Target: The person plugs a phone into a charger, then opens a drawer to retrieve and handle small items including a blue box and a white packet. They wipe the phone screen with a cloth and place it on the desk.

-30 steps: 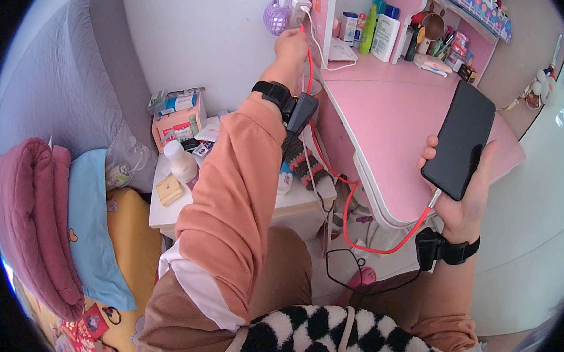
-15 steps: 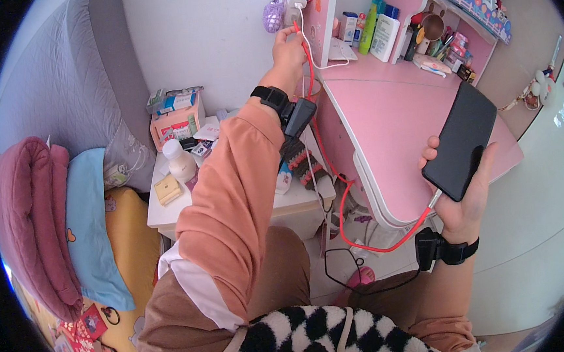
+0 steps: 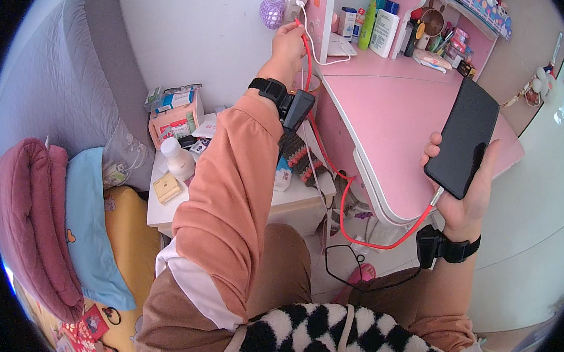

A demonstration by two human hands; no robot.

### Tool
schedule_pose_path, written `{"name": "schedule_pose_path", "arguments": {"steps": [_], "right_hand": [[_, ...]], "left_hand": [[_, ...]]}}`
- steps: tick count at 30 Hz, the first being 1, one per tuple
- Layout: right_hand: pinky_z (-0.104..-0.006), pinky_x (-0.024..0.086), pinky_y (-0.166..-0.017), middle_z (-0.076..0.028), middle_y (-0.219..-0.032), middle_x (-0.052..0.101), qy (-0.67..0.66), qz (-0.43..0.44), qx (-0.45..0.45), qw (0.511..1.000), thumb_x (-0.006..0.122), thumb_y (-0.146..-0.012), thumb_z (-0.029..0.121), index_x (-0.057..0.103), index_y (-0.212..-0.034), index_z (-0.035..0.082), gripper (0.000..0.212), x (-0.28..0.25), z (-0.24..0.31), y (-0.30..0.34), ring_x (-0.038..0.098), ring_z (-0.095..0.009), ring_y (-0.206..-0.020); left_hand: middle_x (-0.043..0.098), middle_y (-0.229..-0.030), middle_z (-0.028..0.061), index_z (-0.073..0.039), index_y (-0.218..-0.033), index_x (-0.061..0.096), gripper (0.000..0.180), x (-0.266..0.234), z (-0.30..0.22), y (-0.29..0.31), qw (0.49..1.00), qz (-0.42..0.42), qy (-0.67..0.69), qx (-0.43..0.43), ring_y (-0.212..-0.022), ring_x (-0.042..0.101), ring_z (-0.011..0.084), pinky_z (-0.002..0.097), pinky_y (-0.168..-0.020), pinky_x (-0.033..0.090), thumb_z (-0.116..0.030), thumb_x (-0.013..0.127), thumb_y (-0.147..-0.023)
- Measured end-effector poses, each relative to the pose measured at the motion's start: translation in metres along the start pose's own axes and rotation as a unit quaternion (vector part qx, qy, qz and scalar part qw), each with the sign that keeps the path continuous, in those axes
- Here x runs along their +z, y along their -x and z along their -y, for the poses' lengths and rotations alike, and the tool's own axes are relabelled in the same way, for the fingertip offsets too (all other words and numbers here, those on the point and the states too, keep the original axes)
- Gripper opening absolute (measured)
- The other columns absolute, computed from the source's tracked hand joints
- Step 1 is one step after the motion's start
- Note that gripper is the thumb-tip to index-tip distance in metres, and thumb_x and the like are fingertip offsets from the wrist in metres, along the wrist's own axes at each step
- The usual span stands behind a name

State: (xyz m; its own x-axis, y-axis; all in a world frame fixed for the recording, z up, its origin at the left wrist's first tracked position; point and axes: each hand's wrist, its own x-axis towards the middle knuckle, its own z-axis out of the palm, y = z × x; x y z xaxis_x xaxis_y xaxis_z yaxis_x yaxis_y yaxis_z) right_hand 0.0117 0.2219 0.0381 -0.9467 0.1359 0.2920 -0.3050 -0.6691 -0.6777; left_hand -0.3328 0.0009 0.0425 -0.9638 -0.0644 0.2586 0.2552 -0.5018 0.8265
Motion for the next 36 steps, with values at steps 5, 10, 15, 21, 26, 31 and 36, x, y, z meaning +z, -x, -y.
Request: {"name": "schedule_pose_path", "arguments": {"steps": [5, 10, 15, 21, 26, 31, 36], "right_hand": [[-0.0470, 0.053, -0.083, -0.021, -0.106, 0.063, -0.008, 0.010, 0.004, 1.000, 0.031, -0.101, 0.069, 0.052, -0.123, -0.002, 0.078, -0.001, 0.000, 0.001, 0.061, -0.032, -0.091], [-0.0465, 0.053, -0.082, -0.021, -0.106, 0.063, 0.004, 0.018, -0.001, 1.000, 0.030, -0.101, 0.070, 0.052, -0.122, -0.002, 0.078, -0.001, 0.000, 0.000, 0.061, -0.032, -0.091], [-0.0461, 0.054, -0.080, -0.021, -0.106, 0.063, 0.019, 0.011, -0.014, 1.000, 0.031, -0.101, 0.069, 0.052, -0.122, -0.001, 0.077, -0.002, -0.001, 0.000, 0.061, -0.032, -0.091], [-0.0458, 0.054, -0.079, -0.022, -0.107, 0.062, 0.013, 0.009, -0.010, 1.000, 0.031, -0.101, 0.069, 0.051, -0.123, -0.001, 0.076, -0.001, -0.001, 0.000, 0.061, -0.032, -0.091], [-0.0453, 0.053, -0.081, -0.021, -0.106, 0.061, 0.006, 0.013, -0.006, 1.000, 0.032, -0.101, 0.069, 0.051, -0.124, -0.001, 0.076, -0.001, -0.002, 0.000, 0.059, -0.032, -0.091], [-0.0450, 0.053, -0.083, -0.020, -0.107, 0.060, 0.015, 0.030, -0.010, 0.999, 0.033, -0.100, 0.069, 0.050, -0.124, -0.001, 0.076, -0.001, -0.002, 0.001, 0.059, -0.031, -0.092], [-0.0454, 0.053, -0.083, -0.020, -0.107, 0.060, 0.001, 0.026, -0.003, 1.000, 0.034, -0.100, 0.069, 0.050, -0.124, -0.002, 0.076, 0.001, -0.002, 0.001, 0.059, -0.031, -0.093]], "left_hand": [[0.060, -0.080, 0.0002, -0.007, -0.112, 0.058, 0.015, -0.002, 0.000, -0.002, 1.000, 0.006, 0.003, -0.023, -0.055, 0.044, 0.0074, 0.0242, -0.045, 0.030, -0.014, 0.060, -0.099], [0.059, -0.082, -0.0015, -0.006, -0.103, 0.062, 0.011, -0.011, -0.003, -0.017, 0.993, 0.081, 0.056, -0.067, -0.058, 0.040, 0.0068, 0.0231, -0.046, 0.027, -0.016, 0.061, -0.099], [0.059, -0.079, -0.0008, -0.004, -0.095, 0.065, 0.013, -0.016, 0.003, -0.033, 0.992, 0.113, 0.034, -0.034, -0.058, 0.041, 0.0074, 0.0238, -0.047, 0.028, -0.016, 0.063, -0.098], [0.062, -0.079, 0.0025, 0.000, -0.097, 0.067, 0.017, -0.003, 0.011, -0.039, 0.998, -0.006, 0.046, 0.033, -0.062, 0.049, 0.0119, 0.0287, -0.052, 0.038, -0.016, 0.067, -0.096], [0.056, -0.072, -0.0009, -0.003, -0.091, 0.067, 0.018, 0.000, 0.007, -0.035, 0.999, -0.037, 0.008, 0.029, -0.057, 0.041, 0.0102, 0.0284, -0.051, 0.033, -0.021, 0.069, -0.095], [0.063, -0.078, 0.0027, 0.000, -0.095, 0.070, 0.023, 0.003, 0.006, -0.032, 0.990, -0.057, -0.085, 0.093, -0.063, 0.050, 0.0123, 0.0303, -0.056, 0.040, -0.023, 0.071, -0.094], [0.065, -0.082, 0.0043, 0.002, -0.094, 0.070, 0.024, 0.004, 0.003, -0.029, 0.986, -0.053, -0.122, 0.095, -0.069, 0.055, 0.0145, 0.0321, -0.061, 0.045, -0.022, 0.070, -0.094]]}}
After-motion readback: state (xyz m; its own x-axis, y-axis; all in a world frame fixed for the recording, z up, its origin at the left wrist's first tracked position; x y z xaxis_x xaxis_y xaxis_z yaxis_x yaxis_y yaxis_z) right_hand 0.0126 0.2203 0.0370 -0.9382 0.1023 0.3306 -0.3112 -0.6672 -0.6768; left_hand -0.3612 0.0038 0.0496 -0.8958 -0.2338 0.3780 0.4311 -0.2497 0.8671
